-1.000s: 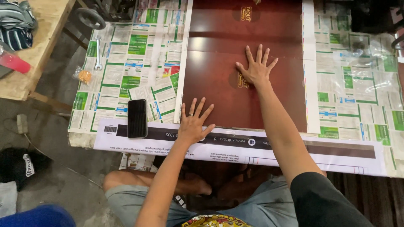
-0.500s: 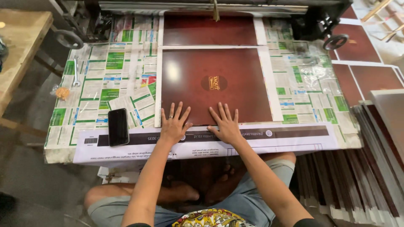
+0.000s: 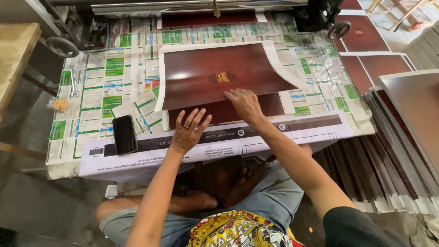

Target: The person sits on the floor and aligns a brown rectangular sheet on a white backing sheet. They smooth the surface with both hands, lift the sheet to check alignment, and place it back down repeatedly.

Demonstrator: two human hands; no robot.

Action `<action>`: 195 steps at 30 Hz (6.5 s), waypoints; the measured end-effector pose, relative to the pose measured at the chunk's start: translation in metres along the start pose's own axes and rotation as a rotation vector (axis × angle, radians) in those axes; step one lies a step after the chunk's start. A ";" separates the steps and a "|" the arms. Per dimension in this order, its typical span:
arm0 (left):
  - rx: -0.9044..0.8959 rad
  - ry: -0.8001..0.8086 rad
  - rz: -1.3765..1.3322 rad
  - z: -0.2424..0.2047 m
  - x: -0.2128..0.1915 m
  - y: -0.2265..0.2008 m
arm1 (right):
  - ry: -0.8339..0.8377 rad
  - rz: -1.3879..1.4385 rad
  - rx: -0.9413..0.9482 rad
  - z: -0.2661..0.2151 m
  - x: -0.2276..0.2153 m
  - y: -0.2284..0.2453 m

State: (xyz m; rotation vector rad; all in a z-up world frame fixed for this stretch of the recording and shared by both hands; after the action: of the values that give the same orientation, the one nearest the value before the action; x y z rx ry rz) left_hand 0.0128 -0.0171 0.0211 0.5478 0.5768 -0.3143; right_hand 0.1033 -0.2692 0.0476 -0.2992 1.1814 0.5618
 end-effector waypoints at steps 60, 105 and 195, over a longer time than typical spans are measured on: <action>-0.364 0.670 -0.378 -0.024 0.041 0.017 | 0.251 0.124 0.432 0.087 0.112 -0.042; -0.432 0.500 -0.213 -0.024 0.045 0.019 | 0.123 0.106 0.451 -0.040 0.061 0.026; -0.307 0.904 -0.252 -0.037 0.015 0.019 | 0.295 0.099 0.479 -0.043 0.068 0.007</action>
State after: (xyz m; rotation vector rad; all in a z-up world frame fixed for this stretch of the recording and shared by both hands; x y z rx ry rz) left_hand 0.0169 0.0175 -0.0066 0.2945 1.5498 -0.1956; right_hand 0.0834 -0.2676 -0.0308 0.0918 1.5810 0.3095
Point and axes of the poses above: each hand's wrist, its own z-axis towards the middle knuckle, its own x-axis out of the palm, y = z × x, the point moved 3 cm from there along z, towards the middle knuckle, and after that the axes turned 9 degrees about z, right-handed, at the moved point
